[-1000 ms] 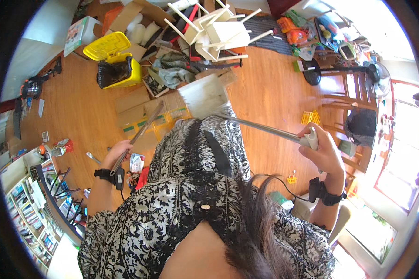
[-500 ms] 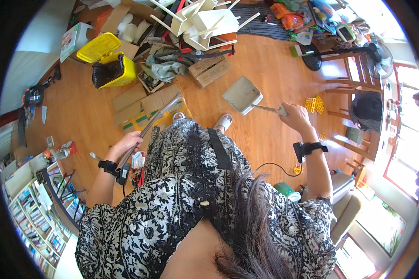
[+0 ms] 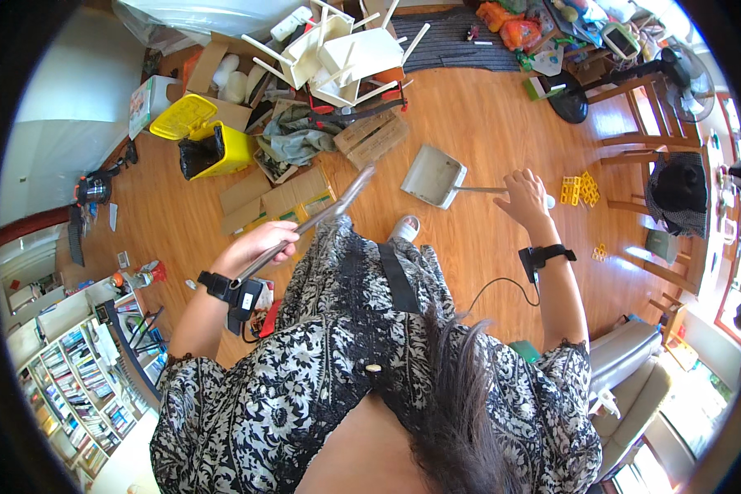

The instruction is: The person picks up a small white plastic stool, brushes it with a long-handled broom, and sweeps debris into a dustpan. They then sweep the floor around the stool and continue cleaning the stool's underside and legs.

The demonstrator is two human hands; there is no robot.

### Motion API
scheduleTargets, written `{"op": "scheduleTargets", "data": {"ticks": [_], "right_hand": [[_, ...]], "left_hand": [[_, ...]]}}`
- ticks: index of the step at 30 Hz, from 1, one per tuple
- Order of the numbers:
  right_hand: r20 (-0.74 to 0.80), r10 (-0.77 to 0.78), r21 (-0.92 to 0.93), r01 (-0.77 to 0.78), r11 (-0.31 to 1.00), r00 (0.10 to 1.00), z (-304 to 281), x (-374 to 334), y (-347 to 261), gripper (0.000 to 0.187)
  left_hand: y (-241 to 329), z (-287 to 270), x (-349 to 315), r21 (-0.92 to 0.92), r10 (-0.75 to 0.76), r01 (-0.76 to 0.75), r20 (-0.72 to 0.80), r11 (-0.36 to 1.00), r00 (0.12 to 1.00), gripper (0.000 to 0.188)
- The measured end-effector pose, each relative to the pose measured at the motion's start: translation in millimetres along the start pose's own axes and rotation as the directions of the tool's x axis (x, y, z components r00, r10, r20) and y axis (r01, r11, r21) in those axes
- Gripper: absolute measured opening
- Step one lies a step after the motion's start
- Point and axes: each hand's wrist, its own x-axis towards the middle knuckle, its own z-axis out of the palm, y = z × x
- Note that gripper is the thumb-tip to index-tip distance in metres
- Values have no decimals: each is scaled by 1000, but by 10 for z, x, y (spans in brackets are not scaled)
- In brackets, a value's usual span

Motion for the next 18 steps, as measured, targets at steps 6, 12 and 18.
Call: {"op": "scheduleTargets", "data": {"ticks": [6, 12, 18], "right_hand": [[-220, 130, 341, -49, 939, 967, 157, 144, -370, 33], [726, -122, 617, -719, -320, 677, 806, 496, -1474, 50], [850, -46, 251, -481, -840, 525, 1022, 104, -1243, 15]], "left_hand": [[645, 433, 411, -15, 93, -92, 247, 996, 965, 18], [1122, 1227, 1032, 152, 62, -136, 413, 979, 909, 22], [1295, 1247, 1769, 456, 29, -256, 448, 852, 894, 36]]}}
